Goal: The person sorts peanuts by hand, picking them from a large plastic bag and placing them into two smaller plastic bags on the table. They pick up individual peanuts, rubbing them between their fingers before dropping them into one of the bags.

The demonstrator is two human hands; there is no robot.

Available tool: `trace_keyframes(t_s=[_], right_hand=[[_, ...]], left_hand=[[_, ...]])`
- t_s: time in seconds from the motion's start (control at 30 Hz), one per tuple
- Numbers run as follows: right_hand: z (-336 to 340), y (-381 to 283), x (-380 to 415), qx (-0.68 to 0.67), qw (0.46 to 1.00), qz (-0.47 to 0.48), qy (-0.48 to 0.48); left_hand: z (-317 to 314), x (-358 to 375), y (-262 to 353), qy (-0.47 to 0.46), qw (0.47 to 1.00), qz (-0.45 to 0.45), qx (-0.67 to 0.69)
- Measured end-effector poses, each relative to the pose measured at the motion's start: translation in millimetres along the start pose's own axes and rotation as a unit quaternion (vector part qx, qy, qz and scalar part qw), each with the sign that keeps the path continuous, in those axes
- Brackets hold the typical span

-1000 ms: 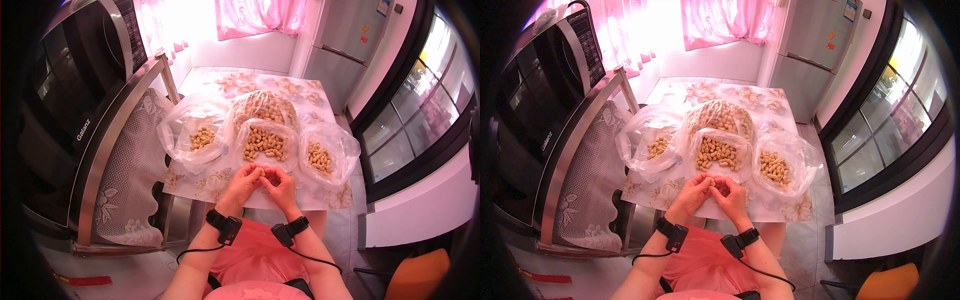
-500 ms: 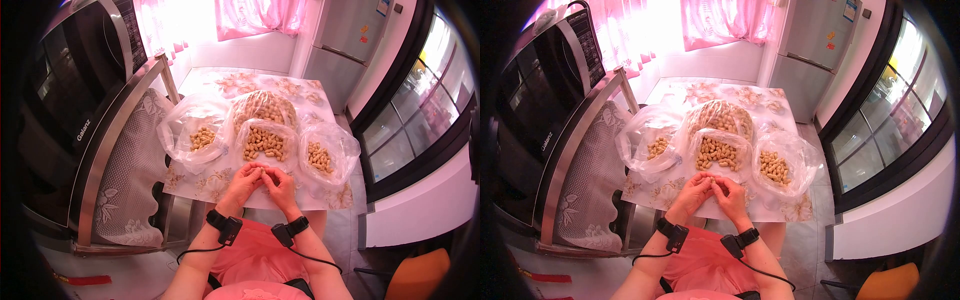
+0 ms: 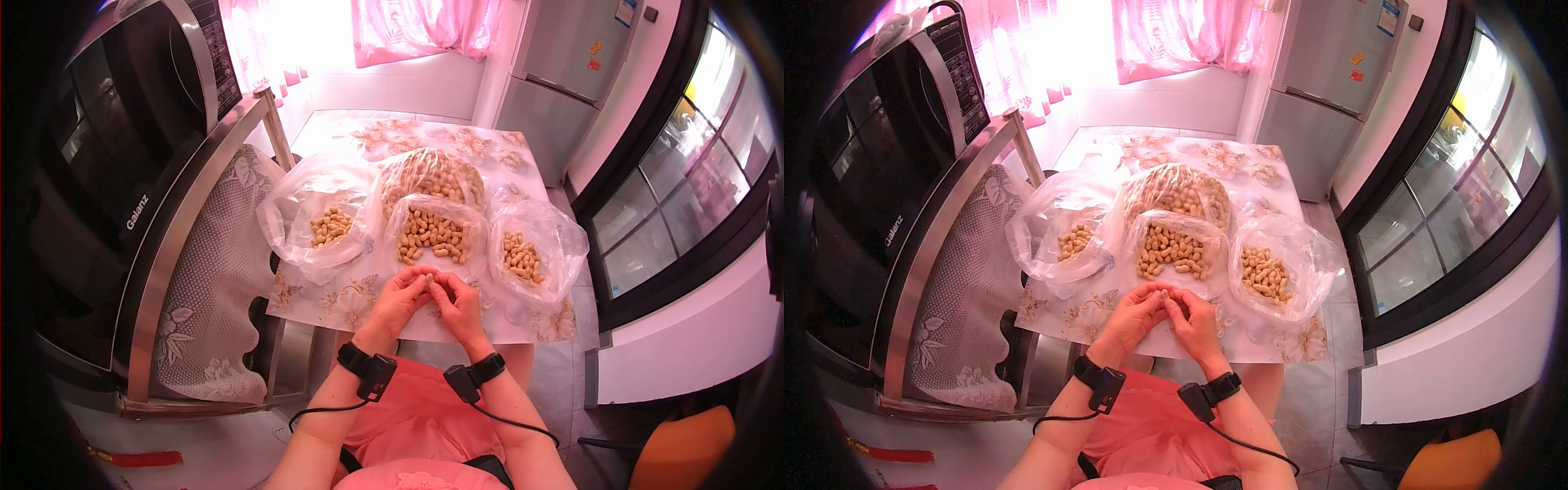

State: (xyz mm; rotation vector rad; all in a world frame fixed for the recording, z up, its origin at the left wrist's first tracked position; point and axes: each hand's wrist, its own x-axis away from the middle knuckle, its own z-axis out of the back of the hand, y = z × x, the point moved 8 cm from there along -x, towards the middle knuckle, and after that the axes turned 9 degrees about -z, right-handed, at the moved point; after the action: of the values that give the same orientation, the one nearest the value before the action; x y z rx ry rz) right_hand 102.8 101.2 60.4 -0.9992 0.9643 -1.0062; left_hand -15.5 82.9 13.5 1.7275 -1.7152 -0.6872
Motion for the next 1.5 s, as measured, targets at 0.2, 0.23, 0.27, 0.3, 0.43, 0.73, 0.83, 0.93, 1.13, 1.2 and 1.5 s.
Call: trace_keyframes(t_s=[0.2,0.23,0.27,0.3,0.43,0.73,0.83,0.93,1.13,1.2,1.5], right_hand=[[-2,0,1,-0.010,1.000,-0.009,-0.014],[-1,1,1,-0.010,1.000,-0.009,-0.014],[-2,1,1,0.005,1.000,-0.001,-0.018],[-3,0,1,0.020,1.000,0.006,-0.022],[-5,3,0,-0.011,0.999,-0.014,-0.035],[-5,-5,0,-0.001,0.999,0.027,-0.037],[-6,-5,0,0.006,0.999,0.021,-0.040],[-6,-2,0,0.001,0.999,0.011,-0.040],[-5,-5,0,0.012,0.999,0.024,-0.027],[-4,-4,0,0.022,0.999,0.037,-0.023],[-7,4,-1,-0.014,0.999,-0.010,-0.037]], left_hand=[[-2,0,1,-0.011,1.000,-0.006,-0.003],[0,0,-1,-0.008,1.000,0.000,0.001],[1,0,-2,-0.005,1.000,0.007,0.006],[1,0,-2,-0.004,1.000,0.007,0.006],[-3,1,1,-0.008,1.000,0.003,-0.003],[-2,0,0,-0.021,1.000,-0.008,-0.007],[-1,0,0,-0.026,1.000,-0.009,-0.005],[0,0,-1,-0.031,0.999,-0.008,-0.007],[-2,1,1,-0.023,1.000,-0.006,-0.008],[0,0,0,-0.016,1.000,-0.009,-0.005],[3,-1,0,-0.009,1.000,-0.001,-0.019]])
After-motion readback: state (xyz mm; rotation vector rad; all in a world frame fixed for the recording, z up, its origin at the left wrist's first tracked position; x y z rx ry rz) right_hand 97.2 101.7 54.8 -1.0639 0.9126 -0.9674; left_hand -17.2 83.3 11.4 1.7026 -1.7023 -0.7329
